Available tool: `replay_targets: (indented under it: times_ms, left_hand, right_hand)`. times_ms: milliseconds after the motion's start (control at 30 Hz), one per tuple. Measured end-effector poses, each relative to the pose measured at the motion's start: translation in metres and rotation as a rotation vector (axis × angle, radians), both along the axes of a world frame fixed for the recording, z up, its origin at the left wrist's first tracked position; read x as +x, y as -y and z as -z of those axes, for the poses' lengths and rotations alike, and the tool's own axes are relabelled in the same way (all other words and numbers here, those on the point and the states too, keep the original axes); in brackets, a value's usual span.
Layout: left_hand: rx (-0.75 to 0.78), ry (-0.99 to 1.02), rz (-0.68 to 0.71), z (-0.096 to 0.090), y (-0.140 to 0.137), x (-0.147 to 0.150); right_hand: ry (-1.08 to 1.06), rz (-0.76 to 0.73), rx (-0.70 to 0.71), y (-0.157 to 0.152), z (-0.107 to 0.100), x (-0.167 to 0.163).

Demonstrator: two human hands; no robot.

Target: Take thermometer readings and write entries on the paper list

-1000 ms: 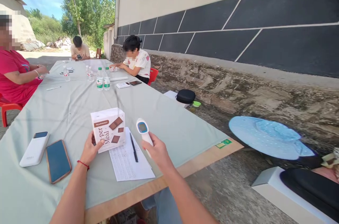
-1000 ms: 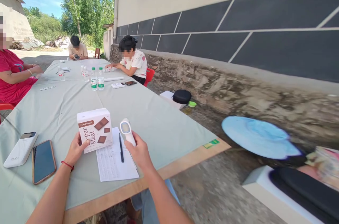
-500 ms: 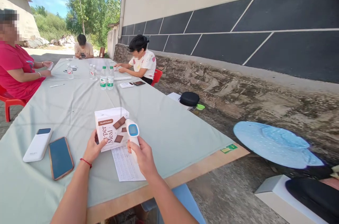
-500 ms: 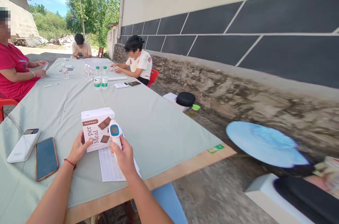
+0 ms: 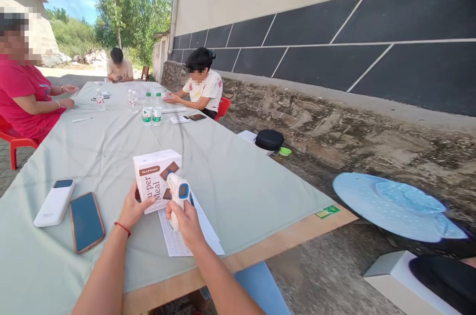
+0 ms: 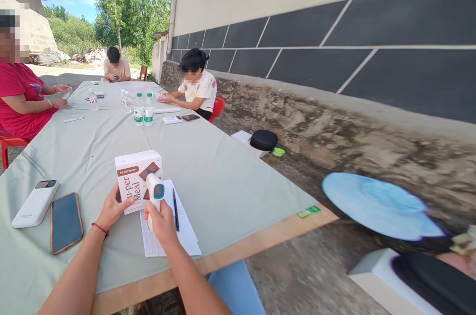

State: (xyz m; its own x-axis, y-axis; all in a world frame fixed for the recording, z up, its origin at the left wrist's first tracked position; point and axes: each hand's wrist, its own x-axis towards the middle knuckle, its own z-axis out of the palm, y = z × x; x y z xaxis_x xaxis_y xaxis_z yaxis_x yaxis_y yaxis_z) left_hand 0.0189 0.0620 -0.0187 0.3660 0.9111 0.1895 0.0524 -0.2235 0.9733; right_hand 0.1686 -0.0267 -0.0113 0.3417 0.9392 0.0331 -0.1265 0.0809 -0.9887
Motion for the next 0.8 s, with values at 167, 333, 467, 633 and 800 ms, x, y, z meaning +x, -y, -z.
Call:
replay_targets:
  times_ms: [167,333,467,633,800]
  left_hand:
    - [0.011,-0.009,-0.011,-0.006,0.001,0.001]
    - [0.017,-0.021,0.010,-0.004,0.000,-0.002]
    - [0.031,-0.035,0.014,-0.005,0.000,-0.003]
    - [0.017,-0.032,0.023,-0.008,0.001,-0.003]
    - [0.017,-0.034,0.025,-0.008,0.001,-0.004]
  right_hand:
    - [0.035,-0.001,0.020,-0.001,-0.006,-0.002]
    - [0.113,-0.015,0.034,0.000,-0.012,0.000]
    - [0.171,-0.024,0.016,0.000,-0.014,0.002]
    - [0.174,-0.007,-0.004,-0.001,-0.014,0.002]
    - [0.192,-0.002,0.003,-0.002,-0.013,0.001]
